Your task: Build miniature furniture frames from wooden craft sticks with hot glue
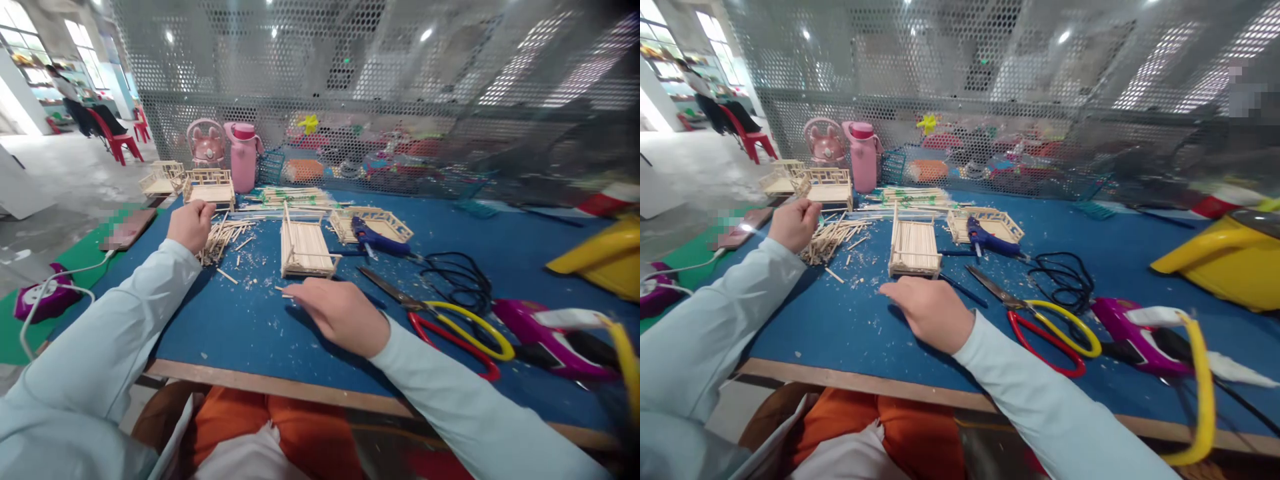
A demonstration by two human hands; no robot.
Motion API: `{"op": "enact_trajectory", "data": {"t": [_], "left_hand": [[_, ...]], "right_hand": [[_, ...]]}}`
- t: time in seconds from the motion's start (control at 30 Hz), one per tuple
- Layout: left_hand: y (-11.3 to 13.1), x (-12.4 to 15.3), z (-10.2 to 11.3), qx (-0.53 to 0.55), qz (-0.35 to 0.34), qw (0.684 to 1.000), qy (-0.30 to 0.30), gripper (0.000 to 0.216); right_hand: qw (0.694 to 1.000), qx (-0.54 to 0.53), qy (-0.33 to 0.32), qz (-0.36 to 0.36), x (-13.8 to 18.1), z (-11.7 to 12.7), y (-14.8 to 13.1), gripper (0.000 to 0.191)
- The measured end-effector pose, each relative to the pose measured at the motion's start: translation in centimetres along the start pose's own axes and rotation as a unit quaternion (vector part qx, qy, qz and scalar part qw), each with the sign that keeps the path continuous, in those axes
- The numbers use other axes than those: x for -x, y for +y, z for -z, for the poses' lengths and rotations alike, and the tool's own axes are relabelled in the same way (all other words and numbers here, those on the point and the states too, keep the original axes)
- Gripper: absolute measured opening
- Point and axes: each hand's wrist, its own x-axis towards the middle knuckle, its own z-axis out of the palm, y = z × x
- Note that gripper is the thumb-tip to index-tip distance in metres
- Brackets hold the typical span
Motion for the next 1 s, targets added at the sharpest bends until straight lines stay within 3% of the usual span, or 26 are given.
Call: {"op": "enact_trajectory", "data": {"t": [0.1, 0.27, 0.47, 0.67, 0.87, 0.93, 1.0], "left_hand": [[-0.2, -0.1, 0.2, -0.036, -0.009, 0.999, 0.017, 0.038], [0.1, 0.8, -0.8, -0.031, -0.092, 0.97, -0.221, 0.016], [0.3, 1.6, -2.8, -0.017, -0.15, 0.94, -0.307, 0.012], [0.3, 1.7, -3.2, -0.036, -0.167, 0.932, -0.319, 0.008], [1.8, 2.1, -1.2, -0.044, -0.145, 0.954, -0.258, 0.024], [2.4, 2.4, 0.0, -0.009, -0.142, 0.957, -0.255, 0.028], [3.0, 3.0, 1.1, 0.086, -0.144, 0.941, -0.294, 0.032]], "right_hand": [[0.99, 0.053, -0.101, -0.079, -0.1, -1.2, -0.5, 0.026], [0.98, 0.05, -0.144, -0.131, -0.4, -1.7, -0.3, 0.024], [0.967, -0.016, -0.153, -0.202, -0.9, -1.7, -0.7, 0.015], [0.968, -0.042, -0.15, -0.197, -0.9, -1.9, -0.7, 0.013], [0.982, -0.052, -0.091, -0.156, -0.6, -1.9, -0.7, 0.019], [0.984, -0.05, -0.094, -0.143, -0.5, -1.9, -0.6, 0.02], [0.986, -0.033, -0.11, -0.125, -0.4, -2.0, -0.5, 0.02]]}}
